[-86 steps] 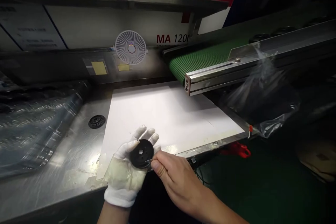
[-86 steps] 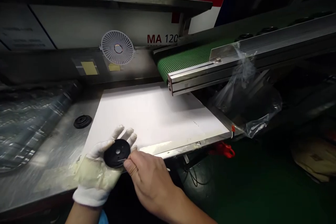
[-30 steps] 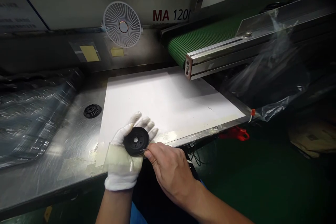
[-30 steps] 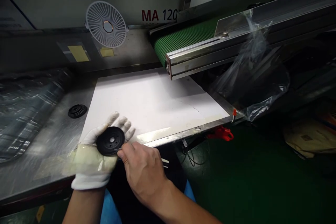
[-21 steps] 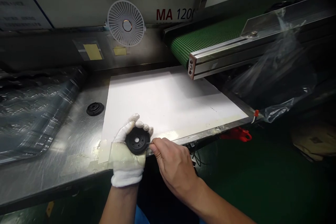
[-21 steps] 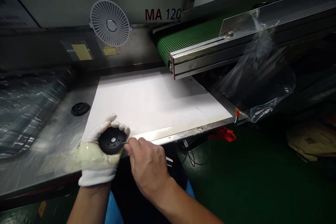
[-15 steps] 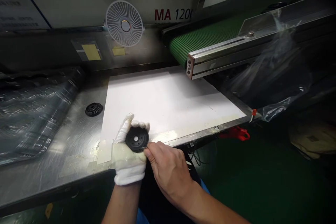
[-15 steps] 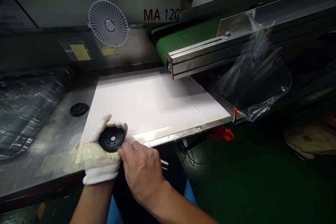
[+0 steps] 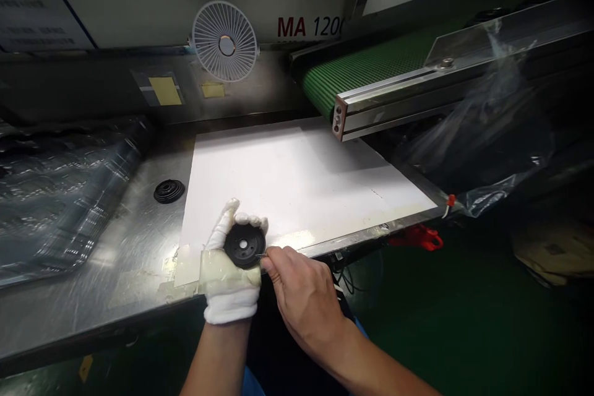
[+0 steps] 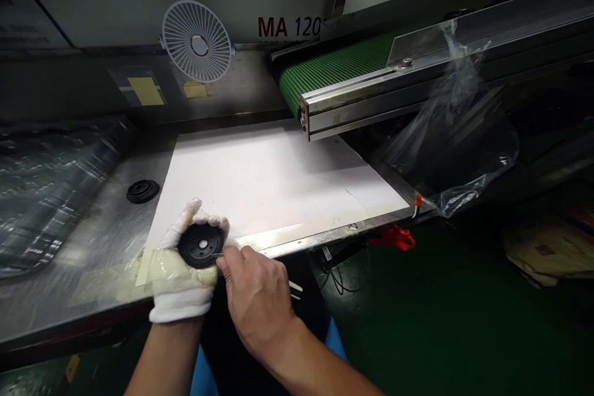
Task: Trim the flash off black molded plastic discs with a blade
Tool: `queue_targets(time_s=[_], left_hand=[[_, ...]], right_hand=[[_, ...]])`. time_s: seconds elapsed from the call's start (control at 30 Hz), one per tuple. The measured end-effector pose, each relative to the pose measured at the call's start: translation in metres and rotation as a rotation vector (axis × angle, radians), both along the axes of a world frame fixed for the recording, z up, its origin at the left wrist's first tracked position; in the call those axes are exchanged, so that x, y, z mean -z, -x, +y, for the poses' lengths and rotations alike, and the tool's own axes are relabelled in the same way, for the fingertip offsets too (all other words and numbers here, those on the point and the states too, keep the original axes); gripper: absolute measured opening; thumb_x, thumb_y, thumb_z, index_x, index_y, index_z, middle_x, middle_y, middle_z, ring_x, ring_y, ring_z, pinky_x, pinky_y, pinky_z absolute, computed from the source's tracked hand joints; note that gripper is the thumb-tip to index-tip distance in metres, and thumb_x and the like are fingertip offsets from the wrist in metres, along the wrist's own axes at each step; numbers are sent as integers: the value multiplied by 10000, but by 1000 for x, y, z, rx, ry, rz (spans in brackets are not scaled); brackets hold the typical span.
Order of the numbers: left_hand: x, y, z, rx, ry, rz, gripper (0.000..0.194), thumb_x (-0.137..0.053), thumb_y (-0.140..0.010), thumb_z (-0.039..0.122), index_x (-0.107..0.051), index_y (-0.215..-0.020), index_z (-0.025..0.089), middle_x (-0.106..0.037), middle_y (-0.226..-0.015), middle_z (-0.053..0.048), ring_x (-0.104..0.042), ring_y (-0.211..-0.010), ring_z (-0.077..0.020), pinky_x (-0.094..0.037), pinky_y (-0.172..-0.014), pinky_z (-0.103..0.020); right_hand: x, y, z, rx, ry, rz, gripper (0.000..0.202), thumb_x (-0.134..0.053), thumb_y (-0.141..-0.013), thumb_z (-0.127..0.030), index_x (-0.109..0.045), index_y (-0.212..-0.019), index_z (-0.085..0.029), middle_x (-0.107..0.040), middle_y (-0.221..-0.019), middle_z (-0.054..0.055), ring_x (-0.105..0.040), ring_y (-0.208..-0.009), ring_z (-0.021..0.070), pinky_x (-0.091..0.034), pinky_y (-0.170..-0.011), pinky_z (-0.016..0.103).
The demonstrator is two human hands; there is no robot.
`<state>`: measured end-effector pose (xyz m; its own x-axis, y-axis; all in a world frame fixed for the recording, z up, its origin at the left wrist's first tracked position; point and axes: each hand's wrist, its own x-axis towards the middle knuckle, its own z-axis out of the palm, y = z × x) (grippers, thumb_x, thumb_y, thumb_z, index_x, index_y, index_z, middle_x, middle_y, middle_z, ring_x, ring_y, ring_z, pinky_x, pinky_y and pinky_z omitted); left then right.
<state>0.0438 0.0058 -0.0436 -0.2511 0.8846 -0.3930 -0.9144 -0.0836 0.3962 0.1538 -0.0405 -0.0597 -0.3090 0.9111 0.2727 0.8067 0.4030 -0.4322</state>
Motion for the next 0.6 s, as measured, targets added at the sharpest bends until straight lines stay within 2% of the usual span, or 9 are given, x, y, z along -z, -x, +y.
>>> queue_targets(time_s=[0.13,0.23,0.3,0.33,0.43,0.6], left_hand=[[3,-2,-2,-73,-36,8,173,-569,-800,122,-650,-948,164,-617,-683,9,-612,-690,-113,-530,-830,-341],[2,4,-8,115,-79,54,321,-547,-789,170,-621,-1101,150,-672,-917,-93,-626,-943,-258,-508,-862,-480],[0,9,-11,239,-74,66,390,-532,-773,206,-603,-1147,120,-667,-952,-145,-618,-962,-319,-517,-811,-516],[-1,11,-11,250,-62,67,386,-532,-764,203,-611,-1129,107,-669,-899,-141,-634,-902,-303,-529,-783,-495],[-3,9,-9,166,-29,61,274,-565,-754,153,-642,-1012,106,-630,-705,-58,-624,-700,-178,-546,-718,-364],[0,-3,-3,30,-45,37,172,-616,-767,130,-639,-935,158,-591,-665,15,-590,-660,-105,-537,-726,-298]], right_hand=[[2,3,-1,-18,5,-11,241,-335,-1011,-320,-508,-863,-239,-551,-728,-25,-494,-625,165,-217,-568,311],[1,-1,1,-28,11,-3,248,-328,-1015,-323,-504,-861,-241,-551,-732,-28,-498,-629,165,-223,-573,309],[1,-5,2,-27,9,1,253,-320,-1018,-322,-504,-864,-242,-550,-736,-29,-501,-630,163,-223,-573,308],[1,-6,3,-19,10,-1,258,-316,-1018,-322,-502,-859,-240,-548,-735,-28,-499,-626,162,-221,-570,309],[1,-7,3,14,11,-11,268,-316,-1018,-325,-497,-841,-236,-538,-718,-25,-487,-608,161,-212,-562,310],[1,2,-1,19,3,21,252,-334,-1012,-314,-512,-852,-234,-558,-727,-20,-489,-610,161,-209,-559,306]])
